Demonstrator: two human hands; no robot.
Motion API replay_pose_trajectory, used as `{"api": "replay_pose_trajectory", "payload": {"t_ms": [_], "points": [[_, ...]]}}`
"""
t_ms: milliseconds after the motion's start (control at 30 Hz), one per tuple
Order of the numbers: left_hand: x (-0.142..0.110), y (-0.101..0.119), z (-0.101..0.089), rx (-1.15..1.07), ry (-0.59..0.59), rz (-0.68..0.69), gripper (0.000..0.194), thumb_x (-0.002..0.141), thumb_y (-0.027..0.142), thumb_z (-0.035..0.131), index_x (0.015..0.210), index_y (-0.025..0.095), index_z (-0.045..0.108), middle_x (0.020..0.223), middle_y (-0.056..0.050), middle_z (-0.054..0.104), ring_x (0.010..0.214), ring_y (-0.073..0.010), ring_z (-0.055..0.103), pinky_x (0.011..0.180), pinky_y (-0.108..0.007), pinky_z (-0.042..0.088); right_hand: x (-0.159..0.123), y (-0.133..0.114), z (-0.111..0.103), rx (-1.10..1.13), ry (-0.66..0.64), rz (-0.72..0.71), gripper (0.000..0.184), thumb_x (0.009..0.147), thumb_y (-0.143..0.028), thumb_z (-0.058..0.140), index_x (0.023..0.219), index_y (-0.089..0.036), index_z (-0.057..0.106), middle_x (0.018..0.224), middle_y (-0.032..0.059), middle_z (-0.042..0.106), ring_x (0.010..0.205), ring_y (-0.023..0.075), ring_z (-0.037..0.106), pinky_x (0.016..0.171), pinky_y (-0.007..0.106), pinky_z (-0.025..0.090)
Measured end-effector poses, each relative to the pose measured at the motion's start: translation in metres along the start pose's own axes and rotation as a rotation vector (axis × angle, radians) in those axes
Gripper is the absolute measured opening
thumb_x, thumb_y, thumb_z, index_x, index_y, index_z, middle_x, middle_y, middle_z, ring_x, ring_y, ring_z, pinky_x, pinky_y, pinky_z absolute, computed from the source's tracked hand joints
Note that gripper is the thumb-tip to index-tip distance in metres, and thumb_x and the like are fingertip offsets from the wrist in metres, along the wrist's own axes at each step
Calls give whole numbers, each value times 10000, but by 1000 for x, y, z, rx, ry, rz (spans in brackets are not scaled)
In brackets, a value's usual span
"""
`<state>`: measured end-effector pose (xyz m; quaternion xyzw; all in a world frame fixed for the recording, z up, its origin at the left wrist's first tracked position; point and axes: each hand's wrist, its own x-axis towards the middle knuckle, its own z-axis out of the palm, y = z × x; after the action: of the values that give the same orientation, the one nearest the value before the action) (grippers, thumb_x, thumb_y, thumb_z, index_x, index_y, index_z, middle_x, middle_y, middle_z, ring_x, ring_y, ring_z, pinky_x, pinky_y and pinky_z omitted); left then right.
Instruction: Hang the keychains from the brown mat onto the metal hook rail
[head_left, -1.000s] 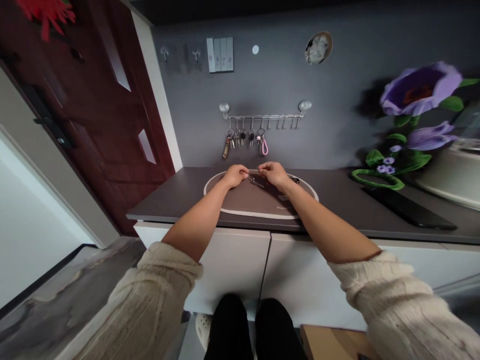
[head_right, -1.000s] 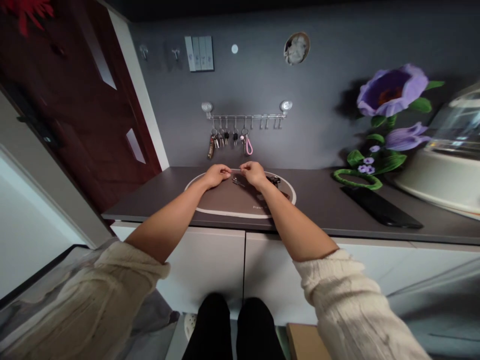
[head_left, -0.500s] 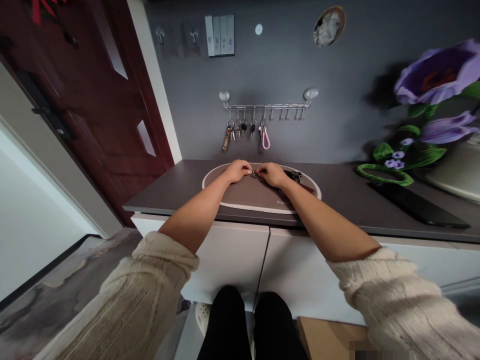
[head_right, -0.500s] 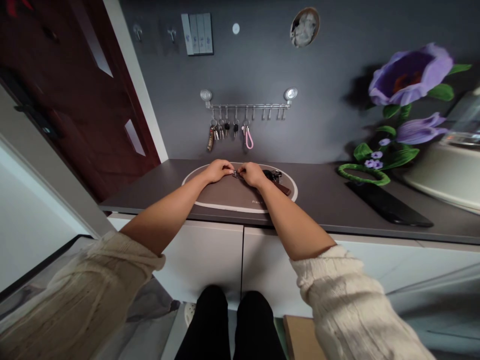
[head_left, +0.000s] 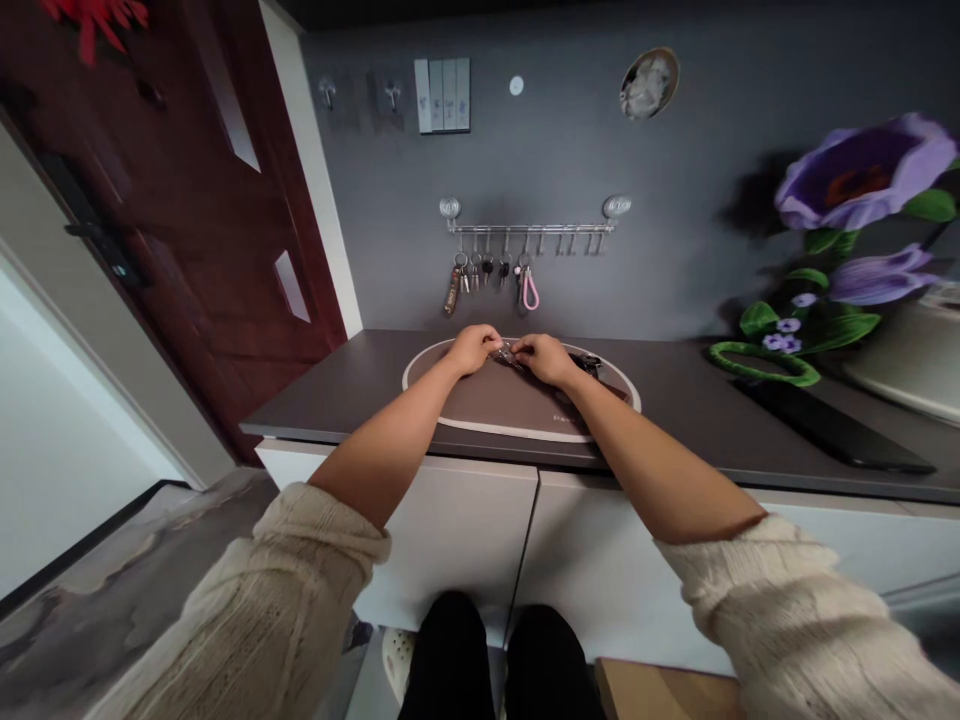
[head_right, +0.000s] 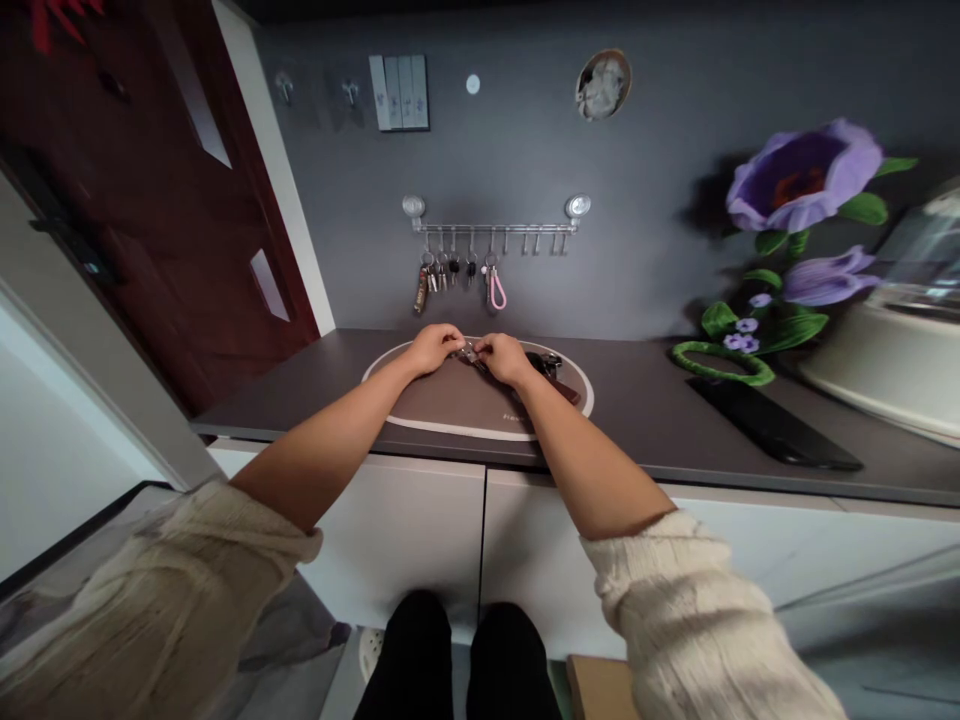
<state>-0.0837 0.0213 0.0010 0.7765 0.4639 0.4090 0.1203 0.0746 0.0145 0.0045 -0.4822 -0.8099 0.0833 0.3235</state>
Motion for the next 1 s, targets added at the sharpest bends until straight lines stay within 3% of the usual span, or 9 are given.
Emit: {"api": "replay_pose_trajectory", "payload": {"t_ms": [167,600,800,1000], "points": [[0,6,-1,-149,50,-97,99,703,182,514,681,115,584,637,-7,568,592,-94,468,614,-226,366,1,0,0,90,7,3,156,680,-109,538,779,-166,644,766,19,649,687,115,559,686,226,406],[0,17,0,-538,151,-301,114,707,208,523,746,119,582,656,-7,576,568,-75,472,559,-206,354,4,-8,2,767,52,106,199,656,-154,576,854,-141,594,757,25,630,664,93,548,692,235,422],[1,15,1,-636,178,-306,168,662,283,583,743,138,608,696,-26,594,596,-92,495,512,-200,345,5,-6,1,802,115,37,208,639,-299,612,782,-150,629,777,28,635,683,105,539,710,260,413],[3,11,6,-765,159,-310,237,603,334,638,747,147,622,700,-31,594,590,-83,498,488,-184,325,6,-4,1,806,192,15,234,608,-331,635,742,-140,644,766,45,644,688,126,549,721,280,405]]}}
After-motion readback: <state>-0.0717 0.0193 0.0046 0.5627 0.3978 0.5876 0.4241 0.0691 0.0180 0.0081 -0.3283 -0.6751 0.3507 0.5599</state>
